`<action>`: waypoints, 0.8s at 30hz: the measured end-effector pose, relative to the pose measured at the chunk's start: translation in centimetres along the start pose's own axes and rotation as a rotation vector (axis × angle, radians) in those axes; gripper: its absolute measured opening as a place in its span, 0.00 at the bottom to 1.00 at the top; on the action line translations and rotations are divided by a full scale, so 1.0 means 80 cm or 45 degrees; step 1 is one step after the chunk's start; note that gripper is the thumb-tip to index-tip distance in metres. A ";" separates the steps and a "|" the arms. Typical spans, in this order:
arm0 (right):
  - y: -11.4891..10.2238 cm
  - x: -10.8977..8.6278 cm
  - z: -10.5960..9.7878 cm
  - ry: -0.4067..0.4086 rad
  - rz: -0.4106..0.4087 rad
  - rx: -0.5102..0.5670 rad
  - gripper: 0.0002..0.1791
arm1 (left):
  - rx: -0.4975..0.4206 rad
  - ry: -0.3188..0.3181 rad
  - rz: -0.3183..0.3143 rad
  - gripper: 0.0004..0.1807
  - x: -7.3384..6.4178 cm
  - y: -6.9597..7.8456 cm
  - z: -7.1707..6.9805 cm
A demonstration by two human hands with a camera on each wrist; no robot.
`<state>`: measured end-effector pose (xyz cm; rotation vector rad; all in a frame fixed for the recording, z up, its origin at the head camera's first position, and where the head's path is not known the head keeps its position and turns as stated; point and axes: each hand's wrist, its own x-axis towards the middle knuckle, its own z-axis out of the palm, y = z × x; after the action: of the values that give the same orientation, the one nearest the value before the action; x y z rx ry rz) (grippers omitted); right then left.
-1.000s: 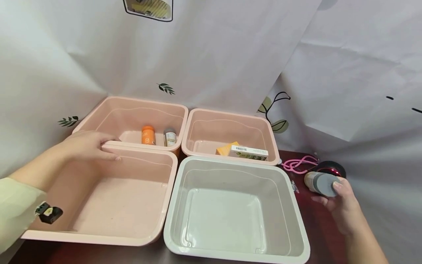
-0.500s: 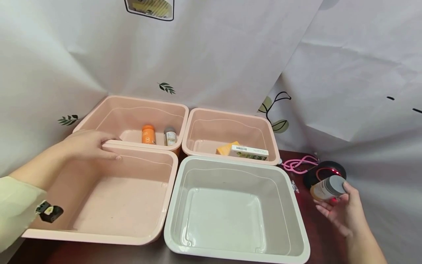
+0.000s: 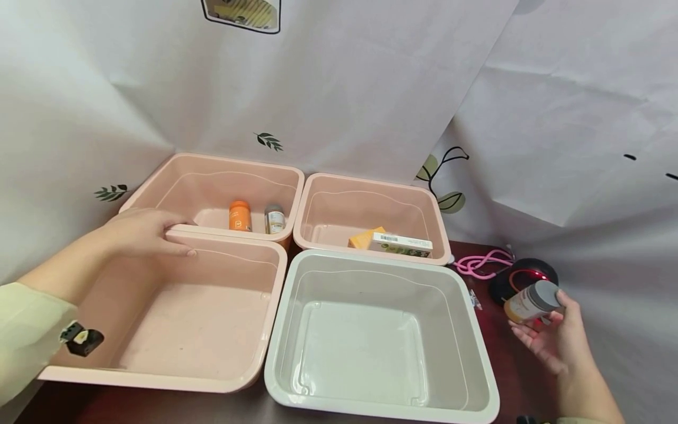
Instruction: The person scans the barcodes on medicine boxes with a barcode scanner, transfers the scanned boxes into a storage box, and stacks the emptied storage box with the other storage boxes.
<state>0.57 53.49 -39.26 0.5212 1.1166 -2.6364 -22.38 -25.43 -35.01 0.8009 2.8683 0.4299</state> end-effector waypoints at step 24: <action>-0.036 0.021 0.046 -0.172 -0.096 -0.271 0.36 | 0.016 0.013 0.001 0.33 0.000 -0.003 0.001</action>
<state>-2.82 52.62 -35.73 0.2596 1.3758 -2.5288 -22.46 -25.57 -35.16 0.8041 2.8834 0.4176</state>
